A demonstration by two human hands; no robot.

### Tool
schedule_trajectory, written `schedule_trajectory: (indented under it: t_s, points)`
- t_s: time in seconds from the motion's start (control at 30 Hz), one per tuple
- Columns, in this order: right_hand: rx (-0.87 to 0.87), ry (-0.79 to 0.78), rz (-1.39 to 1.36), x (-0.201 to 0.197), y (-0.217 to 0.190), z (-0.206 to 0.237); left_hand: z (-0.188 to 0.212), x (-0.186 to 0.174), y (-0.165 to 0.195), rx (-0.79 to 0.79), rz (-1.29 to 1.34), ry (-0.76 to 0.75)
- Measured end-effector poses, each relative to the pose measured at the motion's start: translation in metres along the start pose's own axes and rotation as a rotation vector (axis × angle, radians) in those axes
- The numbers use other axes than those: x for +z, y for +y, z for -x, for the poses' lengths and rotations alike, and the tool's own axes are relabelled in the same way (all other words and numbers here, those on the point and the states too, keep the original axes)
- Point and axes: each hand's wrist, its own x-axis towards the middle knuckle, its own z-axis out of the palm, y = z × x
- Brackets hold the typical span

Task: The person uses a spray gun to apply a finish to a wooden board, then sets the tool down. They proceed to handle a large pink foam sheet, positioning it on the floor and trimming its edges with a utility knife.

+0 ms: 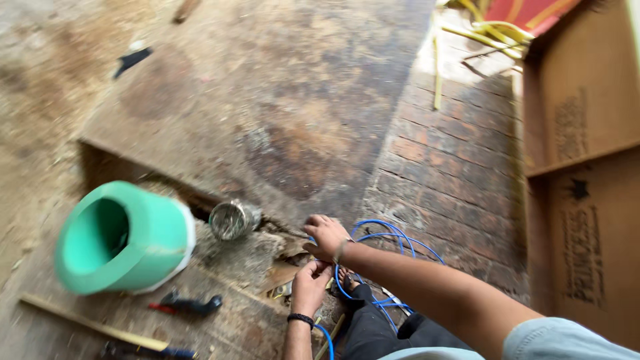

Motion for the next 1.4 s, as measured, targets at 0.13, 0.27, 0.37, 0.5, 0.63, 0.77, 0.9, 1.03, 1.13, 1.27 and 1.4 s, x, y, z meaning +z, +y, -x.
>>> schedule_trajectory:
  t_s: [0.13, 0.27, 0.37, 0.5, 0.63, 0.77, 0.9, 1.03, 1.13, 1.27, 1.4]
  points:
    - [0.337, 0.152, -0.198, -0.041, 0.078, 0.129, -0.013, 0.081, 0.011, 0.112, 0.201, -0.223]
    - [0.580, 0.271, -0.327, -0.079, 0.153, 0.284, -0.009, 0.175, 0.031, 0.088, 0.181, -0.322]
    - [0.858, 0.365, -0.476, -0.104, 0.198, 0.410, 0.010, 0.254, 0.049, 0.184, 0.067, -0.414]
    - [0.985, 0.600, -0.662, -0.127, 0.234, 0.562, 0.072, 0.366, 0.059, 0.190, 0.000, -0.541]
    - [1.200, 0.648, -0.816, -0.132, 0.235, 0.707, 0.161, 0.478, 0.049, 0.125, -0.055, -0.773]
    - [1.224, 0.811, -0.747, -0.123, 0.215, 0.831, 0.244, 0.556, 0.045, 0.159, -0.298, -0.888]
    - [1.399, 1.018, -0.727, -0.100, 0.180, 0.921, 0.284, 0.610, 0.065, 0.266, -0.439, -1.009]
    - [1.599, 1.151, -0.809, -0.070, 0.143, 0.961, 0.300, 0.643, 0.083, 0.353, -0.622, -1.111]
    - [1.735, 1.299, -0.983, -0.046, 0.117, 0.953, 0.300, 0.652, 0.085, 0.323, -0.621, -1.216]
    - [1.749, 1.214, -0.954, -0.017, 0.089, 0.925, 0.286, 0.646, 0.070, 0.299, -0.659, -1.266]
    - [1.830, 1.118, -0.918, 0.006, 0.068, 0.915, 0.271, 0.641, 0.045, 0.255, -0.572, -1.273]
